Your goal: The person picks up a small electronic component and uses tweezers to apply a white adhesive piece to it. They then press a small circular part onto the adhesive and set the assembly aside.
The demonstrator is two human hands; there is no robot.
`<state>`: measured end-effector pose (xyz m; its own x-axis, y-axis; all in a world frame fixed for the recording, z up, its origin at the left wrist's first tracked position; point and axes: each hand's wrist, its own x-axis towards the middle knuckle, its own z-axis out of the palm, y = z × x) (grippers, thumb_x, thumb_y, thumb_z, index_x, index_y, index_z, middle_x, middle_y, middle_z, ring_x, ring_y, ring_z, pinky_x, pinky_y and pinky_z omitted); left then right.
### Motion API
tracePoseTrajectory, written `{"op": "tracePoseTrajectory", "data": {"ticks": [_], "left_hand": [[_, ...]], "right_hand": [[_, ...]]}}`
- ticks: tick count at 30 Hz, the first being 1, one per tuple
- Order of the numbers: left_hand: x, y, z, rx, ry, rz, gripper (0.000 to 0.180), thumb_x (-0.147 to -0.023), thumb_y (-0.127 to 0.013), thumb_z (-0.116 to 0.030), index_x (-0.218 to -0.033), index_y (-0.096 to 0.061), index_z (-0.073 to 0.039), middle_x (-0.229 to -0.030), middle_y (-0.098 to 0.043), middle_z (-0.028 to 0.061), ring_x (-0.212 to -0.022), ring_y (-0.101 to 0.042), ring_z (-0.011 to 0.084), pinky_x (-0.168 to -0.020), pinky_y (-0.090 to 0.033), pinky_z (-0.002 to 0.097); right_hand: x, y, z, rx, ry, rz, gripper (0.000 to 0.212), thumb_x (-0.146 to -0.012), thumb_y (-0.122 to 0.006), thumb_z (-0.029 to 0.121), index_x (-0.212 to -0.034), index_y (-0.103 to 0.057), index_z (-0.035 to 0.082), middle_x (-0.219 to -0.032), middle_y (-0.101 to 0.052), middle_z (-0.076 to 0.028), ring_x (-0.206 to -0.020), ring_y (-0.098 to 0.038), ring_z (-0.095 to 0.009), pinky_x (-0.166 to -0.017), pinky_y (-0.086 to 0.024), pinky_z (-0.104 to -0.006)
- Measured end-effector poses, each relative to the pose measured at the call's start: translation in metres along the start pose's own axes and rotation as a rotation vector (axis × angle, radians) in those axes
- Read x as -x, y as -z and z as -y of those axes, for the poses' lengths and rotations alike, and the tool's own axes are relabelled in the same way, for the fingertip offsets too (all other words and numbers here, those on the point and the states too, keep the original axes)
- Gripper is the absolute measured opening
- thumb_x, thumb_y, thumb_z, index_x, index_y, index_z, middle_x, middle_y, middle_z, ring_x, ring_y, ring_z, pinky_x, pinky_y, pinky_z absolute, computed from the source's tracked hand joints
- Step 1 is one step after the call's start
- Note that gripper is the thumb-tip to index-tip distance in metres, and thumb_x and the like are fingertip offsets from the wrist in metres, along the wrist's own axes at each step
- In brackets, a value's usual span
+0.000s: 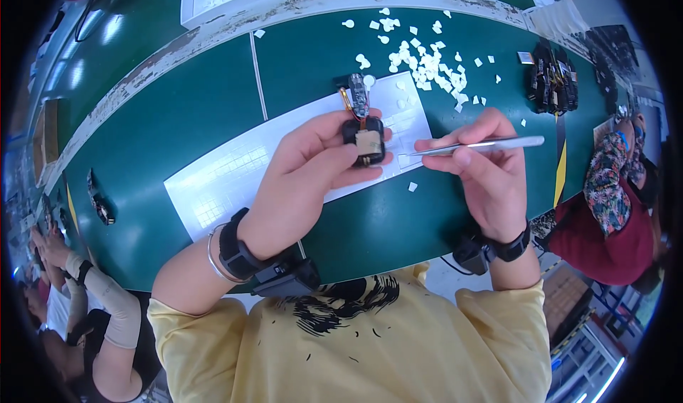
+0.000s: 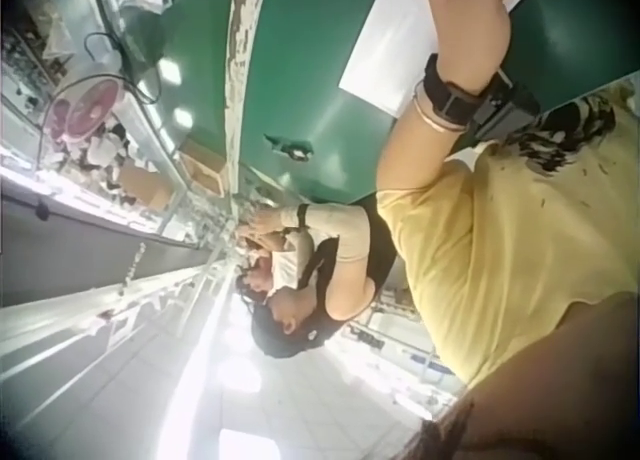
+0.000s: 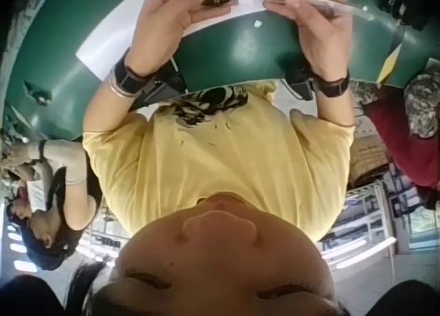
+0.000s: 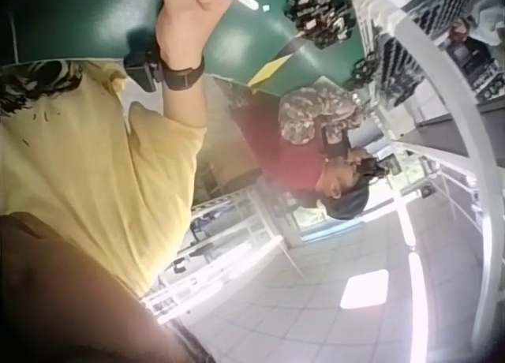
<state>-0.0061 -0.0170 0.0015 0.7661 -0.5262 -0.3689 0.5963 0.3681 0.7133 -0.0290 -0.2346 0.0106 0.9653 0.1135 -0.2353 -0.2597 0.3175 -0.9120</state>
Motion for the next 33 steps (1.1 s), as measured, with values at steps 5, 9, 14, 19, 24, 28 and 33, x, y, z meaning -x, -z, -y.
{"op": "tracePoseTrajectory", "data": {"ticks": [5,9,14,19,24,28,33], "left_hand": [[0.012,-0.010,-0.001,0.084,-0.026,0.131,0.044,-0.088,-0.039,-0.002,-0.132,-0.031,0.003,-0.127,-0.045,0.0146,-0.114,-0.049,0.0247,-0.095,-0.043,0.0363],[0.017,-0.012,-0.006,0.084,-0.064,0.184,0.044,-0.090,-0.038,0.002,-0.132,-0.030,0.004,-0.129,-0.043,0.0112,-0.115,-0.048,0.0205,-0.095,-0.042,0.0344],[0.020,-0.015,-0.008,0.061,-0.070,0.167,0.044,-0.090,-0.039,0.002,-0.132,-0.030,0.004,-0.126,-0.045,0.0118,-0.114,-0.049,0.0208,-0.094,-0.043,0.0339],[0.020,-0.016,-0.008,0.134,-0.071,0.188,0.044,-0.090,-0.039,0.002,-0.133,-0.029,0.004,-0.125,-0.047,0.0119,-0.113,-0.050,0.0222,-0.094,-0.043,0.0345],[0.019,-0.018,-0.011,0.089,-0.082,0.191,0.047,-0.090,-0.040,-0.002,-0.134,-0.026,0.003,-0.130,-0.041,0.0122,-0.117,-0.047,0.0230,-0.095,-0.042,0.0378],[0.020,-0.017,-0.009,-0.034,-0.099,0.156,0.049,-0.089,-0.040,-0.006,-0.135,-0.024,0.003,-0.135,-0.036,0.0125,-0.120,-0.044,0.0225,-0.096,-0.041,0.0414],[0.019,-0.016,-0.006,0.003,-0.117,0.156,0.048,-0.090,-0.040,-0.006,-0.135,-0.025,0.003,-0.135,-0.037,0.0126,-0.120,-0.044,0.0219,-0.096,-0.042,0.0403]], "right_hand": [[0.003,-0.023,-0.003,-0.033,0.231,0.066,0.015,-0.081,-0.056,-0.003,-0.090,-0.045,0.002,-0.095,-0.061,-0.024,-0.093,-0.061,-0.035,-0.079,-0.053,-0.0404],[0.005,-0.032,-0.001,0.065,0.333,0.069,0.017,-0.080,-0.058,-0.002,-0.090,-0.045,0.002,-0.094,-0.062,-0.023,-0.094,-0.061,-0.034,-0.079,-0.051,-0.0400],[0.004,-0.034,-0.001,0.115,0.366,0.068,0.018,-0.079,-0.059,-0.002,-0.090,-0.046,0.003,-0.092,-0.063,-0.021,-0.095,-0.060,-0.033,-0.085,-0.047,-0.0427],[0.002,-0.032,-0.004,-0.013,0.449,0.121,0.019,-0.078,-0.055,-0.013,-0.091,-0.048,0.000,-0.096,-0.060,-0.025,-0.097,-0.060,-0.031,-0.072,-0.055,-0.0343],[0.002,-0.031,-0.007,0.085,0.547,0.139,0.021,-0.075,-0.058,-0.014,-0.091,-0.050,-0.002,-0.096,-0.061,-0.024,-0.098,-0.059,-0.032,-0.081,-0.050,-0.0379],[0.001,-0.033,-0.003,0.194,0.563,0.140,0.021,-0.074,-0.058,-0.015,-0.090,-0.053,-0.003,-0.094,-0.062,-0.023,-0.097,-0.060,-0.031,-0.085,-0.047,-0.0391],[0.004,-0.038,0.003,0.484,0.650,0.113,0.019,-0.068,-0.063,-0.014,-0.082,-0.061,-0.001,-0.090,-0.064,-0.016,-0.095,-0.061,-0.031,-0.081,-0.051,-0.0369]]}}
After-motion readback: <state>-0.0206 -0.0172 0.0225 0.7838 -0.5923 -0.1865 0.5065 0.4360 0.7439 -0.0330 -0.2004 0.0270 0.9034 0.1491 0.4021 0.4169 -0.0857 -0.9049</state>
